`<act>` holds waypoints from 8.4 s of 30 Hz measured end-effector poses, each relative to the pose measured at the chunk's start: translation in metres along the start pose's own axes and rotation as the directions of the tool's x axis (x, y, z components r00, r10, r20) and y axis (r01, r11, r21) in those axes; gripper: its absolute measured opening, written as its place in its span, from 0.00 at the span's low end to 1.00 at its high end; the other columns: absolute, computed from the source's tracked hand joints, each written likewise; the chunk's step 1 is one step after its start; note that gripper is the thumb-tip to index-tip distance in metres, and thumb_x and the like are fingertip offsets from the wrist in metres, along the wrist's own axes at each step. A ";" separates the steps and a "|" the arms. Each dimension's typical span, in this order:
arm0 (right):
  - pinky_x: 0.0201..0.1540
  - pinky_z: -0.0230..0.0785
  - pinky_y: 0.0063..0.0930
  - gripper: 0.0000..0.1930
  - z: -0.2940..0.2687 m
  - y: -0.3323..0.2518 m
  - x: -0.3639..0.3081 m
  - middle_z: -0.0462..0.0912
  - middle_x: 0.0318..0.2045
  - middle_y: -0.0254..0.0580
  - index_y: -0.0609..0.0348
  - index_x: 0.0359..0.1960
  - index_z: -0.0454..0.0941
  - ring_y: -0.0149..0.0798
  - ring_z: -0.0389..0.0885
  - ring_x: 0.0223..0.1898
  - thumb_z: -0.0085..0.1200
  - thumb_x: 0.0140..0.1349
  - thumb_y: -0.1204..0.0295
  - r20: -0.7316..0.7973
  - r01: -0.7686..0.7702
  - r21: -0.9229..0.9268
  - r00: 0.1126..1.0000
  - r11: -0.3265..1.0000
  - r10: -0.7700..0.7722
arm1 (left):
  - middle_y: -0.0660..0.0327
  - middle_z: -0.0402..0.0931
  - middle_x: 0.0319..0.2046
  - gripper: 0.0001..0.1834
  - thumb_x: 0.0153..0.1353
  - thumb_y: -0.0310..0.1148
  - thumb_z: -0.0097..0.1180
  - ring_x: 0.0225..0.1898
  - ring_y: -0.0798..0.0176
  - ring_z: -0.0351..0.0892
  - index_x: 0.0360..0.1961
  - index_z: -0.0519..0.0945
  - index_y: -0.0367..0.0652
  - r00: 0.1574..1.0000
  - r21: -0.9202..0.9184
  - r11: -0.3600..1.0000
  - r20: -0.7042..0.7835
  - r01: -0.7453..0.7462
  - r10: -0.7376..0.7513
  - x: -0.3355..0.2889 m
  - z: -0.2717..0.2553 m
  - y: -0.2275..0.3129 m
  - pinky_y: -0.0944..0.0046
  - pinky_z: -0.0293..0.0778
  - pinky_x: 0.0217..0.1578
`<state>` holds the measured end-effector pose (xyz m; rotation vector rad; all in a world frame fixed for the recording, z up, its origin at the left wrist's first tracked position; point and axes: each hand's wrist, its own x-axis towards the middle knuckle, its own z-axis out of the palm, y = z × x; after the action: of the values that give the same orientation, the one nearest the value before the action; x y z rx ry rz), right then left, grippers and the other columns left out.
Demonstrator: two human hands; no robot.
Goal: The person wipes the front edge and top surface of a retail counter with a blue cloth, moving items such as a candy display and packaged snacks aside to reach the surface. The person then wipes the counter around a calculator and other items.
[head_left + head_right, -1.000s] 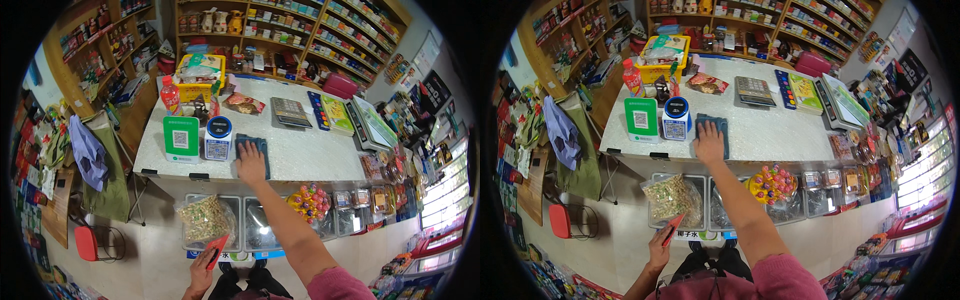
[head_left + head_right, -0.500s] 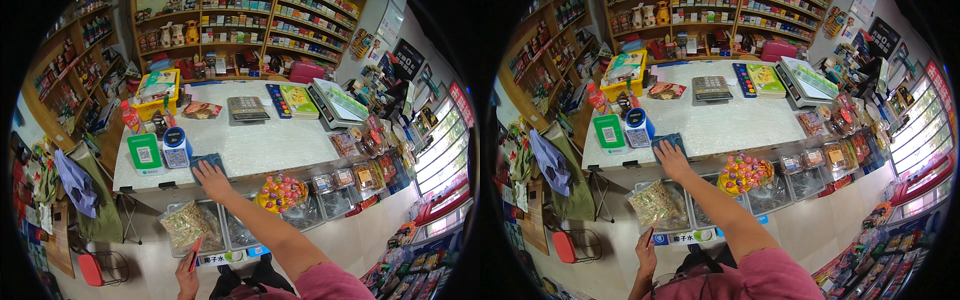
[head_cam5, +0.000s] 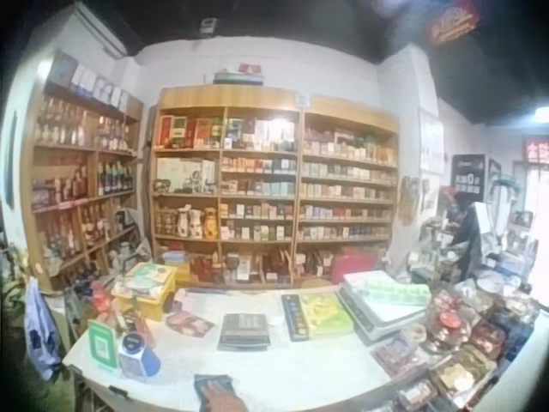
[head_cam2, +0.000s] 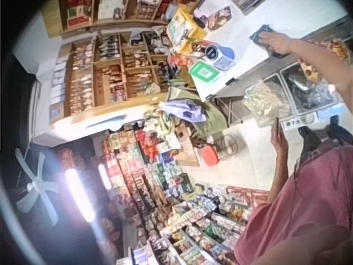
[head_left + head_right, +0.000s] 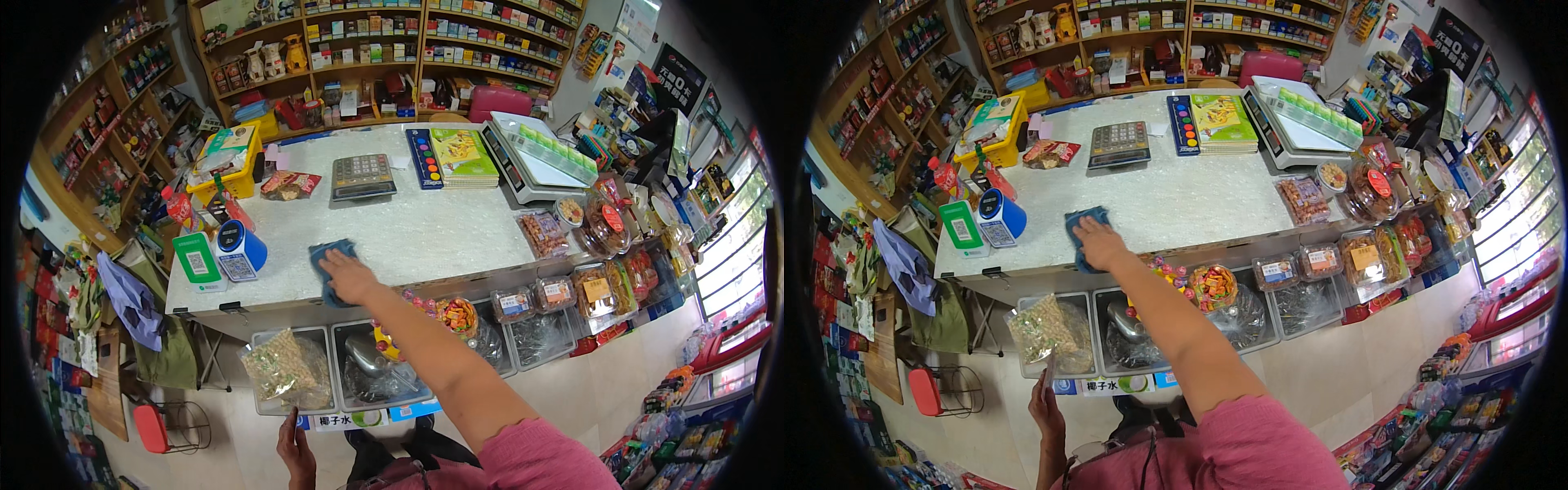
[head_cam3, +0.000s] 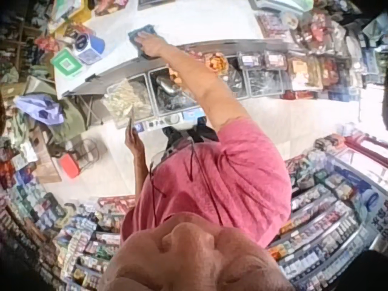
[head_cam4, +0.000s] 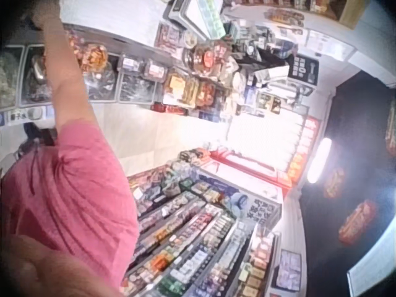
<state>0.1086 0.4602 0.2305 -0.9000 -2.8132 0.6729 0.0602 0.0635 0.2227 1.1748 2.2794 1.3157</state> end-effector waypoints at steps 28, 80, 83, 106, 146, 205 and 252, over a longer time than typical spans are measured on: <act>0.71 0.47 0.51 0.31 -0.080 0.182 -0.210 0.60 0.71 0.46 0.50 0.69 0.62 0.48 0.55 0.72 0.54 0.62 0.64 -0.334 -0.124 -0.101 0.939 0.987 0.083 | 0.53 0.65 0.66 0.29 0.60 0.26 0.49 0.67 0.48 0.61 0.65 0.70 0.52 0.855 0.661 0.544 0.371 -0.517 0.362 0.315 0.148 0.058 0.37 0.54 0.65; 0.70 0.47 0.54 0.30 -0.102 0.184 -0.165 0.60 0.71 0.45 0.48 0.67 0.65 0.51 0.56 0.71 0.52 0.63 0.60 -0.173 -0.004 -0.133 0.985 0.991 -0.020 | 0.49 0.60 0.67 0.34 0.57 0.50 0.58 0.69 0.43 0.57 0.63 0.70 0.47 0.830 0.440 0.712 0.389 -0.548 0.399 0.312 0.142 0.033 0.33 0.53 0.64; 0.71 0.46 0.54 0.28 -0.107 0.217 -0.161 0.60 0.71 0.44 0.47 0.67 0.66 0.51 0.56 0.71 0.51 0.63 0.61 -0.240 -0.094 -0.099 0.968 0.991 0.068 | 0.49 0.61 0.67 0.34 0.57 0.50 0.58 0.68 0.43 0.58 0.62 0.70 0.47 0.823 0.442 0.701 0.391 -0.560 0.411 0.312 0.141 0.036 0.32 0.53 0.64; 0.71 0.50 0.48 0.25 -0.106 0.235 -0.172 0.67 0.67 0.43 0.47 0.61 0.73 0.46 0.61 0.70 0.52 0.60 0.65 -0.364 -0.093 -0.033 0.928 0.995 0.075 | 0.55 0.58 0.70 0.35 0.56 0.43 0.58 0.71 0.47 0.54 0.65 0.68 0.47 0.825 0.458 0.691 0.388 -0.559 0.410 0.314 0.156 0.033 0.39 0.48 0.68; 0.28 0.69 0.31 0.20 -0.150 0.282 -0.211 0.84 0.30 0.39 0.61 0.39 0.80 0.35 0.81 0.26 0.69 0.48 0.62 -0.052 -0.163 0.979 0.378 0.122 0.924 | 0.52 0.58 0.69 0.35 0.53 0.39 0.61 0.70 0.45 0.56 0.64 0.68 0.46 0.821 0.469 0.677 0.379 -0.568 0.426 0.315 0.139 0.023 0.42 0.50 0.67; 0.62 0.63 0.45 0.22 -0.095 0.266 -0.228 0.77 0.57 0.49 0.59 0.54 0.77 0.52 0.72 0.61 0.56 0.55 0.71 -0.702 -0.380 -0.097 0.682 0.920 0.207 | 0.52 0.58 0.69 0.34 0.55 0.41 0.59 0.69 0.46 0.56 0.64 0.68 0.46 0.812 0.467 0.667 0.393 -0.581 0.431 0.315 0.149 0.029 0.44 0.50 0.67; 0.59 0.69 0.39 0.19 -0.105 0.256 -0.277 0.79 0.53 0.50 0.63 0.49 0.78 0.50 0.74 0.57 0.50 0.53 0.78 -0.628 -0.401 -0.207 0.754 0.892 0.193 | 0.53 0.57 0.70 0.34 0.57 0.43 0.57 0.71 0.47 0.53 0.65 0.67 0.48 0.822 0.484 0.669 0.404 -0.565 0.402 0.315 0.145 0.028 0.42 0.48 0.68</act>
<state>0.4945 0.5260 0.2184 -1.3613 -2.2436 -0.0917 -0.0441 0.3958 0.2164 2.1532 2.3051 0.4769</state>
